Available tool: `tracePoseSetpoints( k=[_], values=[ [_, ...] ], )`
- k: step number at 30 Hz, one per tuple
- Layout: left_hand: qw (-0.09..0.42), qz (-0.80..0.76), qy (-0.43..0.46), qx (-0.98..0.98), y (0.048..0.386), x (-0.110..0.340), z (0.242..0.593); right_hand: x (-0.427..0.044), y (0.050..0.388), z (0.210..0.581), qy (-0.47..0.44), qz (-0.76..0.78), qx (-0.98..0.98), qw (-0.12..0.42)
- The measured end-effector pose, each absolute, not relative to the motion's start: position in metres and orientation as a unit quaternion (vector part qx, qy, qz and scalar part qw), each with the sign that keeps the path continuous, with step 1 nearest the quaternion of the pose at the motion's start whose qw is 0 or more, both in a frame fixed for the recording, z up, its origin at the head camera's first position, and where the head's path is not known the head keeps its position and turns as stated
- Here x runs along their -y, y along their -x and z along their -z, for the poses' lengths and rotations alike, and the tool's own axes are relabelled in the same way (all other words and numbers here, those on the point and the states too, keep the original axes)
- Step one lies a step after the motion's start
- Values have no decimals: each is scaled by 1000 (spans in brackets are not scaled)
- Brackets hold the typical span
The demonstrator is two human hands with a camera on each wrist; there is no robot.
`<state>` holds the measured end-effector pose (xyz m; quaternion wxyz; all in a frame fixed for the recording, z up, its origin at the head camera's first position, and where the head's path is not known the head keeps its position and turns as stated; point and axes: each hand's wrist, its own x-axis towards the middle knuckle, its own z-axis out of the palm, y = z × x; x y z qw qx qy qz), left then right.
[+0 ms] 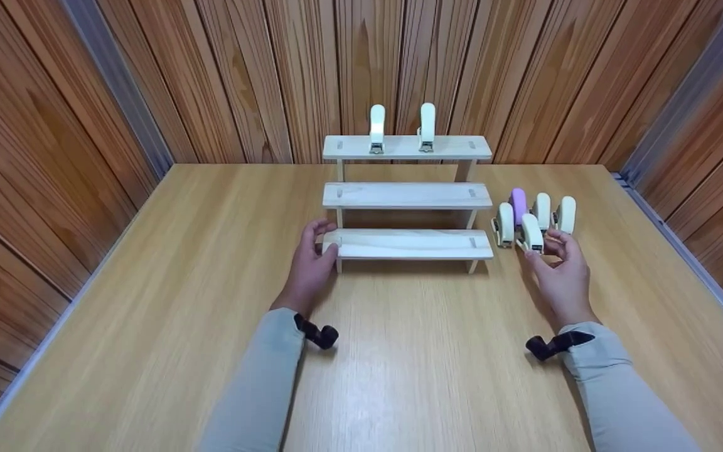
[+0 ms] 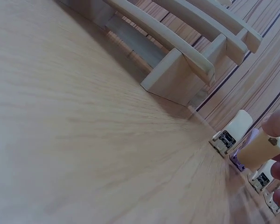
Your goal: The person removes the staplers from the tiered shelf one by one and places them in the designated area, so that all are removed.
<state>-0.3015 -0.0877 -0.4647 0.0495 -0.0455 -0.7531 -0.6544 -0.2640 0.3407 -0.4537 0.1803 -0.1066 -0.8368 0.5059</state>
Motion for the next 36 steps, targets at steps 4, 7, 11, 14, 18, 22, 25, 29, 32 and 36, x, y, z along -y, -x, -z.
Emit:
tracePoseSetpoints(
  k=[4, 7, 11, 14, 18, 22, 25, 29, 32, 36],
  values=[
    [43, 661, 45, 747, 300, 88, 465, -342, 264, 455, 105, -509, 838, 165],
    [41, 661, 46, 748, 300, 88, 465, -343, 263, 456, 108, -513, 838, 151],
    [43, 656, 51, 752, 300, 88, 465, -344, 263, 457, 113, -513, 839, 139],
    [42, 657, 53, 751, 299, 88, 464, -344, 263, 455, 109, -513, 841, 132],
    [44, 656, 54, 751, 298, 88, 461, -345, 264, 454, 100, -506, 848, 126],
    [49, 658, 55, 749, 299, 88, 461, -345, 266, 455, 90, -482, 863, 126],
    [50, 660, 55, 747, 299, 88, 462, -344, 266, 456, 83, -461, 874, 130],
    [50, 659, 50, 749, 299, 87, 464, -345, 267, 459, 74, -449, 882, 125],
    [50, 655, 48, 753, 299, 87, 464, -346, 267, 460, 69, -445, 885, 114],
    [49, 654, 52, 753, 299, 87, 462, -345, 268, 459, 74, -444, 888, 98]
  ],
)
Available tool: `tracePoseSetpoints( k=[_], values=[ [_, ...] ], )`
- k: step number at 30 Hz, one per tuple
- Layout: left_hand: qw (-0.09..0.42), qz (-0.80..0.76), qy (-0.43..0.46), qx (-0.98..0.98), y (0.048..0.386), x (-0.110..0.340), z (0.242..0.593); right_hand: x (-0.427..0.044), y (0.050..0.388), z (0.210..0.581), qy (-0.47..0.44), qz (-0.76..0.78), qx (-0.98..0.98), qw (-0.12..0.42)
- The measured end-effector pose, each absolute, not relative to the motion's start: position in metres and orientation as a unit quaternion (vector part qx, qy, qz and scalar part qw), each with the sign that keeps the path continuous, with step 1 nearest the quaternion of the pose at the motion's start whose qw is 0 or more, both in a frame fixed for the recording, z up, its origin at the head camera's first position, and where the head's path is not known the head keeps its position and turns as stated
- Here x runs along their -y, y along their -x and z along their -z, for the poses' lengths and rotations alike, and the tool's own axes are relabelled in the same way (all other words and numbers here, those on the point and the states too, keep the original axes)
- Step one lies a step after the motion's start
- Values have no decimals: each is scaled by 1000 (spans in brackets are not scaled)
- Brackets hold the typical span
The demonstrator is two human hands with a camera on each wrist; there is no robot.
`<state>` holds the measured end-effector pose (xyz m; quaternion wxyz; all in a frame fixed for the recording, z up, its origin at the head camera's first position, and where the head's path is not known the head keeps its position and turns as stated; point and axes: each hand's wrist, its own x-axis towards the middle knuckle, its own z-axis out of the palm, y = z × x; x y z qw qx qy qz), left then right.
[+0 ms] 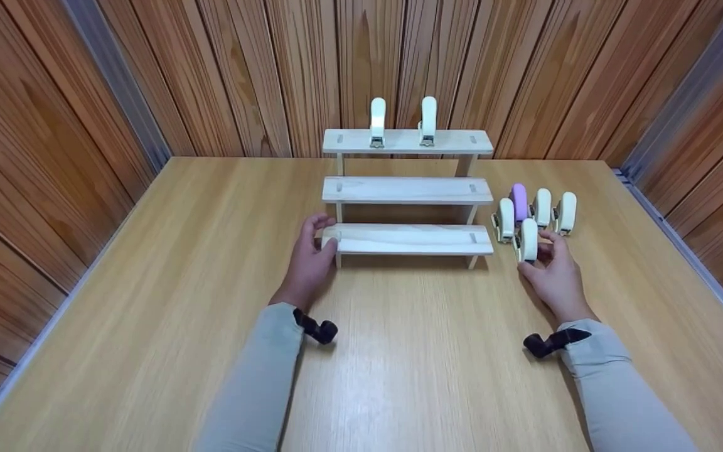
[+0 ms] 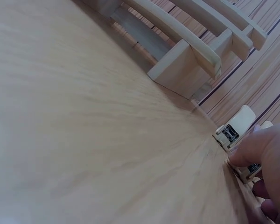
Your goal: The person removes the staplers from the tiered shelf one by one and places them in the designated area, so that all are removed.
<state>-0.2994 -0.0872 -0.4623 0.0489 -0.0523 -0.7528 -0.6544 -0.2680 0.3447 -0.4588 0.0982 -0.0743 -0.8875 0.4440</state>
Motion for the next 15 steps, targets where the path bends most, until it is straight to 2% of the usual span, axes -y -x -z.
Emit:
tracePoseSetpoints(
  k=[7, 15],
  values=[
    [37, 658, 51, 750, 300, 88, 463, -345, 269, 457, 77, -446, 888, 80],
    [33, 656, 40, 753, 299, 87, 462, -345, 267, 455, 56, -430, 896, 93]
  ],
)
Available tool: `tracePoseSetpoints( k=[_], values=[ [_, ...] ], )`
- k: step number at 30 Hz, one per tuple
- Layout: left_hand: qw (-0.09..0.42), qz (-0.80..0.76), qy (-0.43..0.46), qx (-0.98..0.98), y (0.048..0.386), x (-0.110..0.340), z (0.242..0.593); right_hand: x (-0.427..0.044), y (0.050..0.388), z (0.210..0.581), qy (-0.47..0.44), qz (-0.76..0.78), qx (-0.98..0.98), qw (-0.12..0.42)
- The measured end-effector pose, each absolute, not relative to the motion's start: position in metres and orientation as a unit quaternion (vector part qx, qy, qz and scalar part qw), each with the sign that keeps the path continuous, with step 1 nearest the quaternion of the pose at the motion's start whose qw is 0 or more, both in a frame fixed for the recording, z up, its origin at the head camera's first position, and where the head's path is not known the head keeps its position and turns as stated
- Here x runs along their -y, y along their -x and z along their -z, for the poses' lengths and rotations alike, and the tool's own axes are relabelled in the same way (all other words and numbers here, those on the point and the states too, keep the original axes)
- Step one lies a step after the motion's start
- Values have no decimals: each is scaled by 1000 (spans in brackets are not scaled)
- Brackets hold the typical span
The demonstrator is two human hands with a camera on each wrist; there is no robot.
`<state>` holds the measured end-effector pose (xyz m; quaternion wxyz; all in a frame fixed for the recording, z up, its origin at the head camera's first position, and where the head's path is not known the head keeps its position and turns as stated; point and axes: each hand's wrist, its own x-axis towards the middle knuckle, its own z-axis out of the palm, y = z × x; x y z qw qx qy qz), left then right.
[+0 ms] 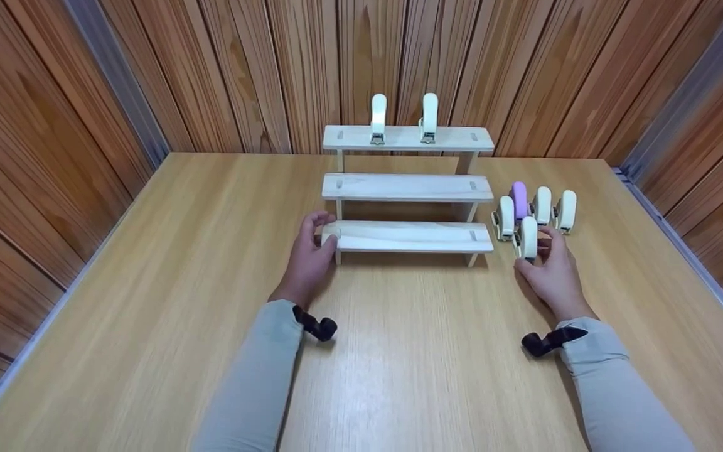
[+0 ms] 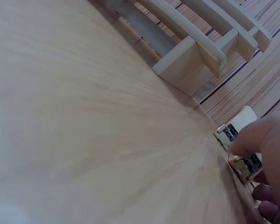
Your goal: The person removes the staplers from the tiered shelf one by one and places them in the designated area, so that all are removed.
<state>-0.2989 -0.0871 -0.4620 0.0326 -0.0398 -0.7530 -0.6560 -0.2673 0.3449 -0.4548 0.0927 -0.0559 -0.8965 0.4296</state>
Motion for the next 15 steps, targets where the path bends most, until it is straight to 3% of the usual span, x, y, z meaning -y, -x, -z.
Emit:
tracePoseSetpoints(
  k=[15],
  values=[
    [46, 650, 47, 757, 301, 87, 462, -330, 270, 441, 91, -432, 880, 175]
  ],
)
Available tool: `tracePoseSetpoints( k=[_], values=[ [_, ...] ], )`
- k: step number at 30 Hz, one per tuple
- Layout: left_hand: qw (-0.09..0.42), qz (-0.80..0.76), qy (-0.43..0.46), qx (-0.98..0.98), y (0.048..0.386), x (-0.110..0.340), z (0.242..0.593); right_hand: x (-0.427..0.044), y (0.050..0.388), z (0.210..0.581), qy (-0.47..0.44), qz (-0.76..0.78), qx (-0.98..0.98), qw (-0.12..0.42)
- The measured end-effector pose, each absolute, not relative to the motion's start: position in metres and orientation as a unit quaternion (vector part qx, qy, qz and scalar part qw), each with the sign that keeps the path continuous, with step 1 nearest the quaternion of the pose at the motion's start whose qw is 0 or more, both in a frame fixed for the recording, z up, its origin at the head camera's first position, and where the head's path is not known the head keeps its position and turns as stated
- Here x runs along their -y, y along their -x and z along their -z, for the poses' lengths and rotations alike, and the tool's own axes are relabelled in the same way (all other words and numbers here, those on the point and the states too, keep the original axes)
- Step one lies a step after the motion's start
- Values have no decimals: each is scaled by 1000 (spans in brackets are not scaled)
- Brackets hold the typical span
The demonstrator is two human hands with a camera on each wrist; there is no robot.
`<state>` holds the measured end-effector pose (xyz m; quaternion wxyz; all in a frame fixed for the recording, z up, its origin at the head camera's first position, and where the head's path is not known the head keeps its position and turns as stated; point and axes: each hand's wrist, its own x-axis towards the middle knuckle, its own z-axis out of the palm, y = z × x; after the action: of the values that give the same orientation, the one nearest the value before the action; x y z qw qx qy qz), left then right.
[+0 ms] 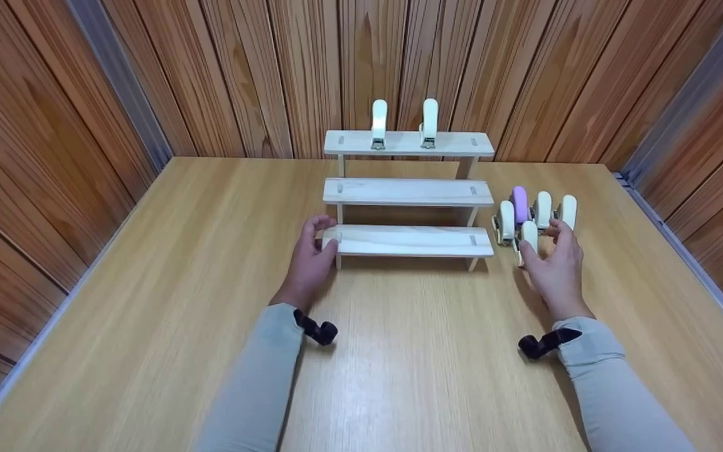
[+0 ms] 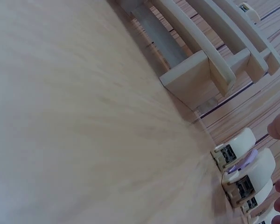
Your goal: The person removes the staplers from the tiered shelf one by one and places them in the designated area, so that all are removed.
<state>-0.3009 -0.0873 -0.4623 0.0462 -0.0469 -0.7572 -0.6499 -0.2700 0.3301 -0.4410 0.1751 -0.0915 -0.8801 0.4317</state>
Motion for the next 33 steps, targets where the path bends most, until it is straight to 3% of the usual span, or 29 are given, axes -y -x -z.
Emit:
tracePoseSetpoints(
  k=[14, 23, 33],
  values=[
    [38, 656, 33, 753, 298, 86, 466, -309, 277, 431, 59, -447, 870, 198],
    [66, 651, 53, 754, 300, 86, 466, -287, 287, 412, 23, -441, 869, 223],
    [56, 647, 44, 759, 302, 86, 464, -263, 294, 394, -11, -415, 885, 213]
  ],
)
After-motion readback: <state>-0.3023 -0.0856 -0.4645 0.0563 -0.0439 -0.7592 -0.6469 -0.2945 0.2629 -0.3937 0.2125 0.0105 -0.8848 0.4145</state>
